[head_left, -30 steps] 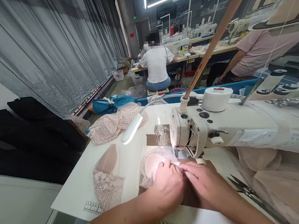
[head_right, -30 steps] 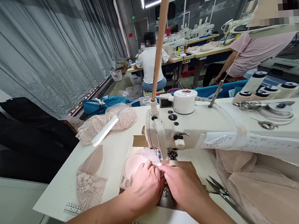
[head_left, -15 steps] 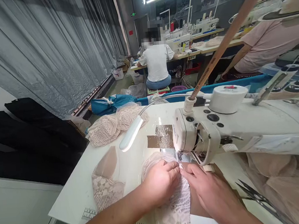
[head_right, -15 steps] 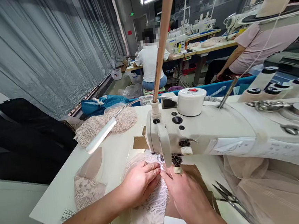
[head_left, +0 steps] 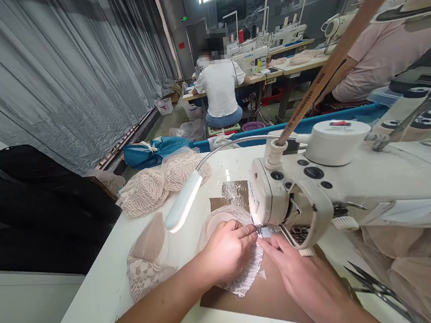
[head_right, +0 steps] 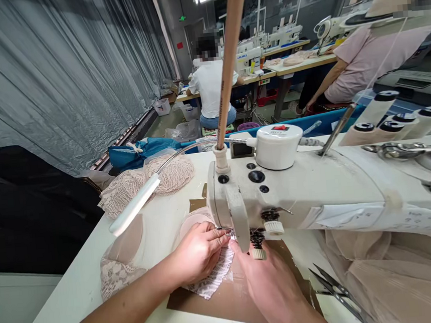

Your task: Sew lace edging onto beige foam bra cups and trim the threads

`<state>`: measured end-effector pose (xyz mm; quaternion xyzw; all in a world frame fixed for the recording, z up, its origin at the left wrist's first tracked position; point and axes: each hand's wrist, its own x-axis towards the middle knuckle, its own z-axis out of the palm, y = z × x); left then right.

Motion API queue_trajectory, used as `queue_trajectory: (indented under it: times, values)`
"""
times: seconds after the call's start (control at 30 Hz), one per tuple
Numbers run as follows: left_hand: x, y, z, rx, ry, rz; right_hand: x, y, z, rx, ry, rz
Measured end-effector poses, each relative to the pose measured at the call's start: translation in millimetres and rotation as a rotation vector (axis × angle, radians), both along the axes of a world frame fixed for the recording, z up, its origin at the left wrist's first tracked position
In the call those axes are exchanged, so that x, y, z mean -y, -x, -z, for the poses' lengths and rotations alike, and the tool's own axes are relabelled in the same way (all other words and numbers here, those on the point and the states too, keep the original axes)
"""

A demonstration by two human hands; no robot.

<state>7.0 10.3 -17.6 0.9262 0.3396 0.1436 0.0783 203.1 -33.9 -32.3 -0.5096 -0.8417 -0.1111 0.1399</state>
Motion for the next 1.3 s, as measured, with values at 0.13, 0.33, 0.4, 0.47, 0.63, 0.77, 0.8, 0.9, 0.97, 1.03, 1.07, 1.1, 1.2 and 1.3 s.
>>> queue_trajectory:
  times: [0.13, 0.33, 0.4, 0.47, 0.63, 0.77, 0.8, 0.9, 0.97, 1.03, 1.07, 1.1, 1.2, 1.3]
  values:
    - [0, 2, 0.0, 0.017, 0.007, 0.001, 1, -2, 1.9, 0.002, 0.041, 0.002]
    - [-3, 2, -3.2, 0.022, -0.004, -0.018, 0, -2, 2.3, -0.008, 0.021, -0.033]
    - [-3, 1, -2.1, 0.023, -0.013, -0.036, 1, -3, 2.8, -0.002, 0.019, -0.032]
    - [-3, 0, -0.3, 0.026, -0.021, -0.054, 2, -4, 4.3, -0.006, 0.029, -0.023]
    - [-3, 2, 2.5, 0.041, -0.05, -0.078, 1, -6, 7.0, -0.057, 0.014, -0.022]
    - [1, 3, 1.3, -0.024, -0.056, -0.098, -2, -5, 6.4, -0.105, -0.05, -0.072]
    - [3, 3, 0.1, -0.05, -0.056, -0.12, -2, -6, 6.7, -0.112, -0.063, -0.086]
    - [13, 3, -7.3, -0.103, -0.035, -0.239, -5, -7, 9.6, -0.123, -0.107, -0.116]
    - [18, 11, -15.6, -0.089, 0.015, -0.327, -7, -10, 13.5, -0.139, -0.146, -0.148]
    - [24, 31, -24.5, -0.05, 0.05, -0.403, -10, -14, 18.7, -0.158, -0.15, -0.184]
    - [26, 45, -28.3, -0.029, 0.049, -0.453, -11, -15, 21.5, -0.168, -0.136, -0.2]
    - [29, 63, -31.1, -0.011, 0.034, -0.515, -12, -17, 24.4, -0.176, -0.113, -0.211]
    - [42, 125, -30.7, 0.058, -0.037, -0.818, -14, -21, 31.1, -0.215, -0.027, -0.198]
    - [61, 177, -17.6, 0.12, -0.054, -1.035, -15, -21, 32.6, -0.289, 0.061, -0.151]
